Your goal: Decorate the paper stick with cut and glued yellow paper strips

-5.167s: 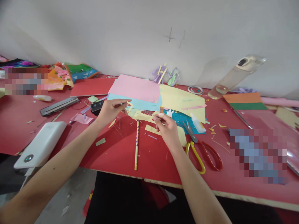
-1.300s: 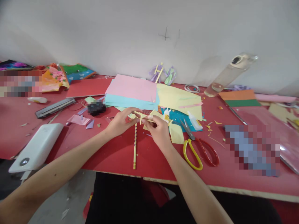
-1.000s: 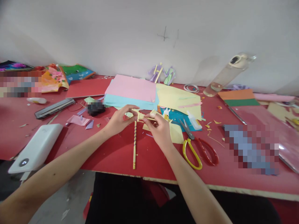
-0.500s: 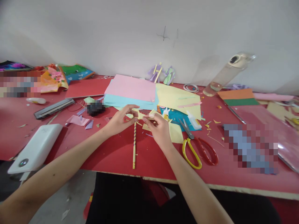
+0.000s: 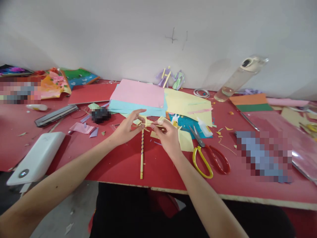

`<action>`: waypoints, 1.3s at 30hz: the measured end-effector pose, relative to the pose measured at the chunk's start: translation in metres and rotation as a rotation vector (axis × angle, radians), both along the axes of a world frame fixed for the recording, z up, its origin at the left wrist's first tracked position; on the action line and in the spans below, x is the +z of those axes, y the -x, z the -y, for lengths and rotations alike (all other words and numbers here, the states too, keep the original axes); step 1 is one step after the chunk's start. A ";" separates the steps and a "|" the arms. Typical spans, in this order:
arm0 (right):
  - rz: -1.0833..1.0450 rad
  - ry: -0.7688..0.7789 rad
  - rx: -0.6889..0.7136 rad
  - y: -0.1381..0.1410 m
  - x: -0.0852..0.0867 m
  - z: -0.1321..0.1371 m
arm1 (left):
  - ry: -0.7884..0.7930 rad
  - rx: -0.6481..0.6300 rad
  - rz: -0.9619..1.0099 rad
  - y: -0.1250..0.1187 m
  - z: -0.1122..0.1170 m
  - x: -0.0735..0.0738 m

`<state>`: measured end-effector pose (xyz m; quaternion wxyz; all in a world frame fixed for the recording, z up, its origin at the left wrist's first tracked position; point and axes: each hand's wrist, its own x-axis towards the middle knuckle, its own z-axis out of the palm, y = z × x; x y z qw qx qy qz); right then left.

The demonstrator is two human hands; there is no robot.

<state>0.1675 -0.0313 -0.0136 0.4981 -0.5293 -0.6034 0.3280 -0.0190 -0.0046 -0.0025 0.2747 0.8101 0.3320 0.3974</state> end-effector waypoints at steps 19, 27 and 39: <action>0.025 0.045 0.011 0.000 -0.001 0.001 | 0.105 -0.030 0.029 0.001 -0.001 0.000; -0.023 0.086 0.016 -0.006 0.005 0.001 | 0.144 0.024 0.082 0.007 -0.004 0.004; 0.118 -0.007 0.042 -0.008 0.006 0.002 | 0.132 -0.017 0.070 0.008 -0.004 0.002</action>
